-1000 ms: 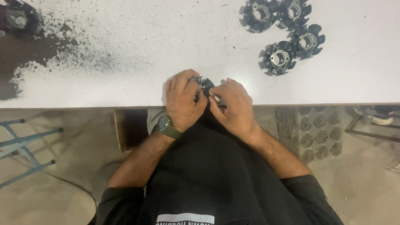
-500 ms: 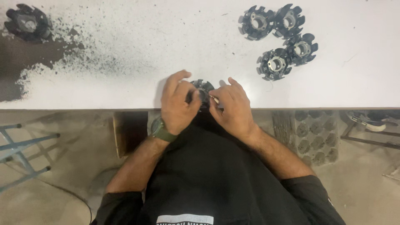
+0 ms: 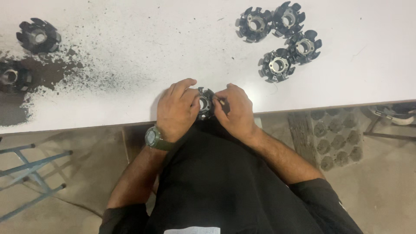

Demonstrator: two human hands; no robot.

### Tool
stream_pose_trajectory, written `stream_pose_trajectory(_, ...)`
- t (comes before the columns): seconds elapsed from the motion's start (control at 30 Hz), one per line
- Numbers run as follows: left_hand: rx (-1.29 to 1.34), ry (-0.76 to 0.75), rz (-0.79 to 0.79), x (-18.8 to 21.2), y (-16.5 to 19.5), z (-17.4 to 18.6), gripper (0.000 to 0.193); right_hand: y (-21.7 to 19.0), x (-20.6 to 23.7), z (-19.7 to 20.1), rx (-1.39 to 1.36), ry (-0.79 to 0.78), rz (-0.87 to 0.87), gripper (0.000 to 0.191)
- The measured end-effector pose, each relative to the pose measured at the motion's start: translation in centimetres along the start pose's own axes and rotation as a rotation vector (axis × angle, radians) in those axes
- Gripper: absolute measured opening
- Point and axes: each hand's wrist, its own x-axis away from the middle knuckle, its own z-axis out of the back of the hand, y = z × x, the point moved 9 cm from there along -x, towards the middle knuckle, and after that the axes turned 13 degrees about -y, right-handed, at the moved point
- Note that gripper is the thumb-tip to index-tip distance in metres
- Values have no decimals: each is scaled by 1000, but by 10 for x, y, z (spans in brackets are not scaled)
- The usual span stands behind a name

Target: The person sits at a white table and cleans black debris off small wheel-like components one at a time, holding each wheel and scraping its surface with a small handheld tool, then places the cleaned wheel in a growing pile on the table.

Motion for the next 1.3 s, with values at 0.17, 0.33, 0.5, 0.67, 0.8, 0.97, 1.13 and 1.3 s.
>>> stream_pose_trajectory(0.17,-61,-30,-106,-2,11,7,15,-1,-1,1,-29,-1,12,23)
stream_pose_trajectory(0.33,-81,-88,-176,-12,20,4,12,-4,-2,2,-10,-14,35,23)
stream_pose_trajectory(0.5,-85,-120,-160,-11,10,6,11,-1,-3,0,-18,-28,35,23)
stream_pose_trajectory(0.67,-110,-185,-150,-3,3,-2,15,3,-2,-4,-13,-43,40,24)
stream_pose_trajectory(0.8,-58,-161,-122,-2,7,-8,13,4,-5,-5,4,-48,47,25)
stream_pose_trajectory(0.97,89,-31,4,-2,1,0,12,-4,0,-4,1,-61,84,29)
stream_pose_trajectory(1.13,235,-99,103,-2,-11,-3,10,-12,5,-8,15,-50,123,30)
stream_pose_trajectory(1.3,315,-75,107,3,-12,0,12,-9,4,-13,49,-69,103,30)
